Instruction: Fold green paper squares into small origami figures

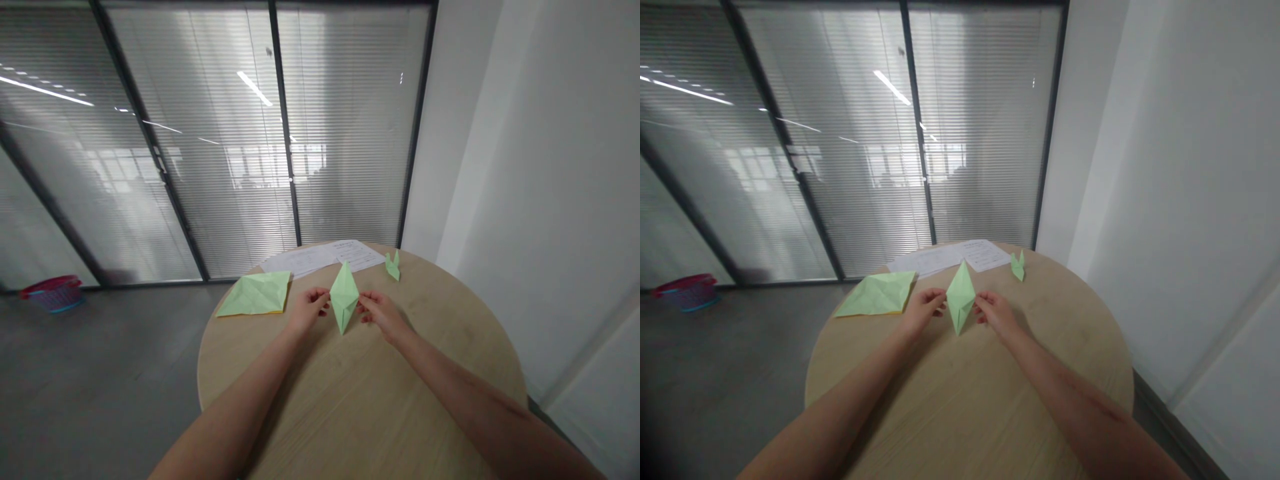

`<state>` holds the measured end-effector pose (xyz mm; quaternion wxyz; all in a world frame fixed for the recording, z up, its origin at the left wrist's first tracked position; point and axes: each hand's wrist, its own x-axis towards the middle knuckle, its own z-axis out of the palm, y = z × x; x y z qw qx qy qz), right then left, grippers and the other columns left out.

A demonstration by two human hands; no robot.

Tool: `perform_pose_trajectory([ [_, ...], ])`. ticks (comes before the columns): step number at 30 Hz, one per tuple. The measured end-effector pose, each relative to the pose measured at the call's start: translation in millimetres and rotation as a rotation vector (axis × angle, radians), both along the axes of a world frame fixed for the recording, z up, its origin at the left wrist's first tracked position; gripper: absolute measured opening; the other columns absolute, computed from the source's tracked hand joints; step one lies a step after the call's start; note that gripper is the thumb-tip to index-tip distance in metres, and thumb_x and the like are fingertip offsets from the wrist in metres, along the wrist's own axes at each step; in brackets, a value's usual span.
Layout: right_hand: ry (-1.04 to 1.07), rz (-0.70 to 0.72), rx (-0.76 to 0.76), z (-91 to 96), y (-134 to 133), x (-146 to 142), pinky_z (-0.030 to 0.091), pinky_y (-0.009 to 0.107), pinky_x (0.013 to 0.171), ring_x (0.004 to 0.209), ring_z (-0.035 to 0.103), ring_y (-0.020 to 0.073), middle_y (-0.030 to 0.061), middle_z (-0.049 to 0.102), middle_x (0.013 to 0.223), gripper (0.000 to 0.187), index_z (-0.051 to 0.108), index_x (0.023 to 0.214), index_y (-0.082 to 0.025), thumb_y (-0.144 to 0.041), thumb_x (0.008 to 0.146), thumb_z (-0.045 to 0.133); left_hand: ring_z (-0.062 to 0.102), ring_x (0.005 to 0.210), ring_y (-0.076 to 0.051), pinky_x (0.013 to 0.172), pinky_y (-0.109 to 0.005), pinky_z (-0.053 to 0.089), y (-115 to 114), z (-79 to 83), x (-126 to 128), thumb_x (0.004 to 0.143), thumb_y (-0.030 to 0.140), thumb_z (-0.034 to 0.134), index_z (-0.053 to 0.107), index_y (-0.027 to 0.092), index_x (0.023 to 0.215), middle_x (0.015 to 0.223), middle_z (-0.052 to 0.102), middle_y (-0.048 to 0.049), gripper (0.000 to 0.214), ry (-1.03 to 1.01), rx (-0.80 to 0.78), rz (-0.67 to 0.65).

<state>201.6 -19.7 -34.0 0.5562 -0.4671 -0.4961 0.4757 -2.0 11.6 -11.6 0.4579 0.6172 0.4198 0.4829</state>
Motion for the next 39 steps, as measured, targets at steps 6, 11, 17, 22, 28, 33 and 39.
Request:
perform_pose_trajectory([
  [6, -0.009, 0.01, 0.005, -0.3, 0.5, -0.2, 0.047, 0.022, 0.051, 0.07, 0.062, 0.0156, 0.0075, 0.068, 0.085, 0.027, 0.063, 0.089, -0.018, -0.042, 0.078, 0.063, 0.058, 0.062, -0.013, 0.053, -0.023, 0.047, -2.1, 3.0, 0.3, 0.07, 0.04, 0.069, 0.068, 0.015, 0.088, 0.074, 0.065, -0.0034, 0.031, 0.017, 0.025, 0.025],
  [11, -0.004, 0.032, 0.004, -4.3, 2.5, -0.1, 0.045, 0.02, 0.051, 0.066, 0.06, 0.0137, 0.0051, 0.065, 0.078, 0.026, 0.062, 0.087, -0.018, -0.042, 0.078, 0.062, 0.059, 0.065, -0.014, 0.052, -0.023, 0.047, -2.2, 4.1, -0.6, 0.068, 0.037, 0.071, 0.064, 0.016, 0.093, 0.076, 0.065, -0.0022, 0.034, -0.037, 0.058, 0.012],
  [17, -0.034, 0.045, 0.023, -7.2, 2.9, -0.2, 0.045, 0.021, 0.05, 0.065, 0.06, 0.0138, 0.0061, 0.066, 0.083, 0.031, 0.062, 0.09, -0.018, -0.047, 0.08, 0.06, 0.058, 0.065, -0.014, 0.054, -0.023, 0.047, -2.6, 5.2, 0.5, 0.068, 0.034, 0.069, 0.066, 0.015, 0.084, 0.074, 0.064, -0.0028, 0.025, 0.022, 0.078, 0.005],
  [22, -0.016, 0.047, 0.03, -2.6, -2.0, -1.6, 0.047, 0.022, 0.053, 0.07, 0.061, 0.0152, 0.0076, 0.067, 0.088, 0.028, 0.063, 0.09, -0.02, -0.046, 0.08, 0.06, 0.058, 0.066, -0.014, 0.055, -0.023, 0.046, -3.1, 6.2, 0.7, 0.07, 0.036, 0.068, 0.069, 0.015, 0.089, 0.076, 0.066, -0.0037, 0.028, 0.027, 0.059, 0.001],
  [28, -0.014, 0.05, 0.023, -2.3, -2.2, -2.2, 0.048, 0.023, 0.055, 0.071, 0.062, 0.0158, 0.0083, 0.068, 0.091, 0.028, 0.063, 0.092, -0.02, -0.045, 0.08, 0.061, 0.058, 0.063, -0.014, 0.054, -0.024, 0.047, -4.1, 6.5, 0.6, 0.071, 0.037, 0.068, 0.068, 0.016, 0.089, 0.073, 0.065, -0.0026, 0.028, 0.003, 0.064, 0.013],
  [33, -0.012, 0.046, 0.027, -4.2, -0.1, -1.7, 0.048, 0.024, 0.054, 0.07, 0.062, 0.0159, 0.0074, 0.068, 0.09, 0.029, 0.064, 0.093, -0.02, -0.044, 0.077, 0.064, 0.059, 0.065, -0.014, 0.054, -0.023, 0.047, -2.5, 4.9, 0.5, 0.072, 0.038, 0.068, 0.069, 0.016, 0.089, 0.074, 0.066, -0.0031, 0.028, 0.014, 0.07, 0.017],
  [39, -0.022, 0.06, 0.027, -4.8, -0.8, -1.1, 0.047, 0.023, 0.053, 0.07, 0.062, 0.0158, 0.0073, 0.068, 0.088, 0.028, 0.064, 0.093, -0.02, -0.043, 0.078, 0.063, 0.058, 0.063, -0.013, 0.053, -0.023, 0.046, -1.5, 4.3, 0.3, 0.072, 0.038, 0.067, 0.069, 0.016, 0.088, 0.073, 0.066, -0.0027, 0.027, 0.026, 0.082, 0.002],
])
